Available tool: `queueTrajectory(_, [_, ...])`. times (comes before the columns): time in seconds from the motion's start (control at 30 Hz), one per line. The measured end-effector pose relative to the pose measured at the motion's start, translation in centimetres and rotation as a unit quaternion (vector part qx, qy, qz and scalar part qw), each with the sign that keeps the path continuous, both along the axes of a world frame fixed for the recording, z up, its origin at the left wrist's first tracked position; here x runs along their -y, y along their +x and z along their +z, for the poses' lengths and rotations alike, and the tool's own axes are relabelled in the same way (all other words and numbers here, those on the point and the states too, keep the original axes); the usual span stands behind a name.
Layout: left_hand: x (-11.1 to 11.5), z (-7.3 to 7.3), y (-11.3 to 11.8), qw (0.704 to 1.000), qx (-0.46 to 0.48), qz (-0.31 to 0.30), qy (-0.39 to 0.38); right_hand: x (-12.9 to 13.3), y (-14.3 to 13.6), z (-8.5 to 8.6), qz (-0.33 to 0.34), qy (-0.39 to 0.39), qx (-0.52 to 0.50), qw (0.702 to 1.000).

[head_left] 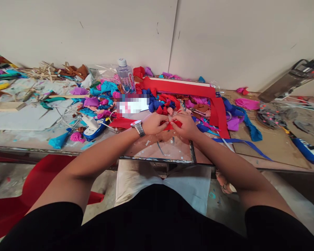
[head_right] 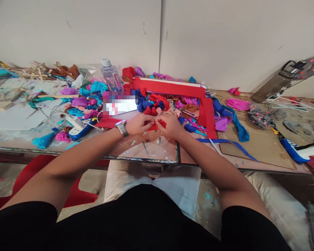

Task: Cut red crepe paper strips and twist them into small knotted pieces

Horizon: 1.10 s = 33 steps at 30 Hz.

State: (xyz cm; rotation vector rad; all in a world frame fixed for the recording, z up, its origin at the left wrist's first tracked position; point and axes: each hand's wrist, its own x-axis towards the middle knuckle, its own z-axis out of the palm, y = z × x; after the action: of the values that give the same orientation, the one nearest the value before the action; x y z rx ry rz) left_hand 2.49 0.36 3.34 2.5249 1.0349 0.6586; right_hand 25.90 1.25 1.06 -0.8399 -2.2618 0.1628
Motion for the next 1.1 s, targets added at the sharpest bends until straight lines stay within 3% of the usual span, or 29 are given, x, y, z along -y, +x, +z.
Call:
queueTrajectory(0.47, [-0.07,0.08,0.01,0.999,-0.022,0.029,0.018,0.32,0.05,0.24,-0.047,0.009,0.017,0.999])
queueTrajectory(0.73, [-0.23,-0.41,0.07,1.000,-0.011,0.019,-0.010,0.05,0.01,-0.20,-0.035,0.004,0.013,0.999])
queueTrajectory(1.1, [-0.16,0.04,0.06,0.999,0.015,0.003,-0.040,0.33,-0.13,0.35,-0.025,-0.004,0.018,1.000])
